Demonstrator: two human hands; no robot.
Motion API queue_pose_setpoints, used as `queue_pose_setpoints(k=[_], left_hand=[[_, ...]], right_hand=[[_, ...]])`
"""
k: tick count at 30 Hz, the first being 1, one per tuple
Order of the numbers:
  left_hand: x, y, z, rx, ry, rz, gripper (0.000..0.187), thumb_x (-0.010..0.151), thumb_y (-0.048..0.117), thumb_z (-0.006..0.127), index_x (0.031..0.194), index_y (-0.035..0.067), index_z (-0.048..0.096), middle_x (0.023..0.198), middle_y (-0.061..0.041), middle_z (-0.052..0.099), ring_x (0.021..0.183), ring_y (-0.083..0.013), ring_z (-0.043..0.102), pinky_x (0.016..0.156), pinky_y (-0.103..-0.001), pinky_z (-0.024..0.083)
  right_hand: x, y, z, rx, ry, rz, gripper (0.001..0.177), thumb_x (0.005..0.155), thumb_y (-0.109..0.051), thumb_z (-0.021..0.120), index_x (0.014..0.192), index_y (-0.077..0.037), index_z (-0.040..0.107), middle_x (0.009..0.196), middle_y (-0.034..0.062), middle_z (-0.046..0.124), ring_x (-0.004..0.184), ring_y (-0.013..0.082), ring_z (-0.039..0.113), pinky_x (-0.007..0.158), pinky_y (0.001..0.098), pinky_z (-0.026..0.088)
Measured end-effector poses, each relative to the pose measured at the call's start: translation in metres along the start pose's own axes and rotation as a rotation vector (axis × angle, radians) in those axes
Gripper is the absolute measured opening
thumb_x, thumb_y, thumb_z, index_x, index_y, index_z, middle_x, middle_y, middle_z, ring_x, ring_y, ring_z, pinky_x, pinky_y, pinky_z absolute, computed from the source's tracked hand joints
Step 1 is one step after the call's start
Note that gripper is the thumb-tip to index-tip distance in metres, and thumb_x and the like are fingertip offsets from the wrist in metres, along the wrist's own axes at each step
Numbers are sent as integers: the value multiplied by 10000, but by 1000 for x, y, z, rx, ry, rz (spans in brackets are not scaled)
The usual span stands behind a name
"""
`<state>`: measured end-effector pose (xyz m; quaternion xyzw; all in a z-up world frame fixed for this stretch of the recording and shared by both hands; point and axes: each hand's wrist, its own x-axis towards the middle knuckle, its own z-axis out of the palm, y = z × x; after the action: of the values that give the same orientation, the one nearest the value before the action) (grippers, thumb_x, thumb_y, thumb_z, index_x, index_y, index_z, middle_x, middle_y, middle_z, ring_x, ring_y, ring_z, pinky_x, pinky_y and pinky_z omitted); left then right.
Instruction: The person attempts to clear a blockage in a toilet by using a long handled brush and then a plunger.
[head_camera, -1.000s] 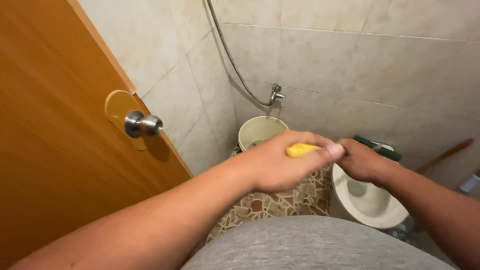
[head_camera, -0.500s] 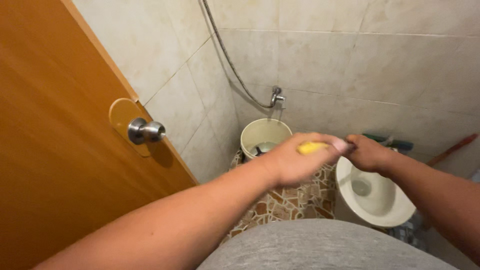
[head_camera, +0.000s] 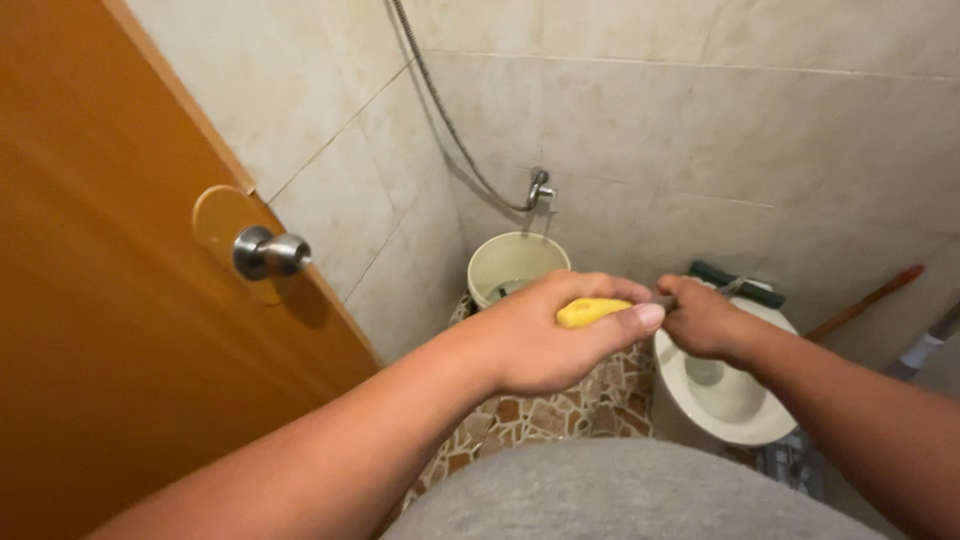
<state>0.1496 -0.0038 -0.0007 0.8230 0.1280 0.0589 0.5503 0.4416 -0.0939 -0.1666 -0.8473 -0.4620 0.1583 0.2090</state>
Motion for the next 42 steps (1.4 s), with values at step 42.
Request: queue_pose_setpoints(k=[42], left_hand=[[-8,-1,13,-38,71,-125,464,921,516,597,1237,197,712,905,34,681,759,-89,599,648,-269,516]], right_hand=[[-18,-16,-6,69,-115,90,267,924,-208,703,1116,-28,653,1009,198,739,930,293,694,820,421,536]])
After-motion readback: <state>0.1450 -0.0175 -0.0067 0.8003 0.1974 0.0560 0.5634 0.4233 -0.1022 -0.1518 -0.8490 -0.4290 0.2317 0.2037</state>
